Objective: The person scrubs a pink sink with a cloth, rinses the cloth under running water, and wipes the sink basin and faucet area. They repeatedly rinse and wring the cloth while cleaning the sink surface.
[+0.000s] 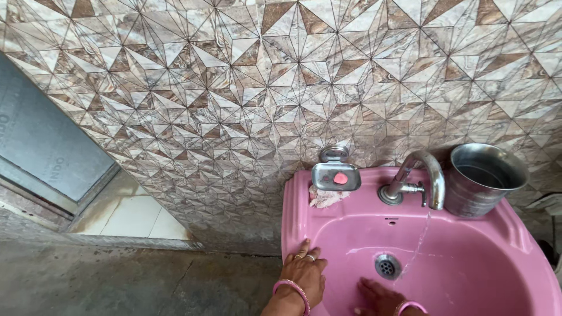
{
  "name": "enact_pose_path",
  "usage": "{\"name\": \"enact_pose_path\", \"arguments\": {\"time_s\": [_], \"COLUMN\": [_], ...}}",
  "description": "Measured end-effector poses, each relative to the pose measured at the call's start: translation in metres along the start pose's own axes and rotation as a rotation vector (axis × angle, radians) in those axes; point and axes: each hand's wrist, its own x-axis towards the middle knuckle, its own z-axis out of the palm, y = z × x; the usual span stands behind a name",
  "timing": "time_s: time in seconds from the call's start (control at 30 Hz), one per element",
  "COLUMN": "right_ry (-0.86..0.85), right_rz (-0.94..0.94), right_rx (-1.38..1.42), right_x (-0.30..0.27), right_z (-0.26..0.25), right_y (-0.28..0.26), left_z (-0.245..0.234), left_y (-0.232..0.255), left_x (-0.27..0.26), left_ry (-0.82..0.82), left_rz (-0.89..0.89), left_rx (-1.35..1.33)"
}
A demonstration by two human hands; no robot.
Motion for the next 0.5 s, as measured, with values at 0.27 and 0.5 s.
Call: {"name": "enact_pose_path", "arguments": {"time_s": [0.27,0.5], "right_ry": [0.290,0.516], "right_rz": [0.392,0.246], "right_rx": [0.706,1.772], "right_x": [-0.036,-0.043], "right_z": [-0.017,-0.079], "right_y": [0.062,0.032], "left_z": [0.004,0.013], "left_y": [0.003,0.029], "left_x": [0.002,0.019], "left_ry": [-0.027,-0.070], "left_rz": [-0.020,-0.031], "left_rx": [0.037,-0.024]}}
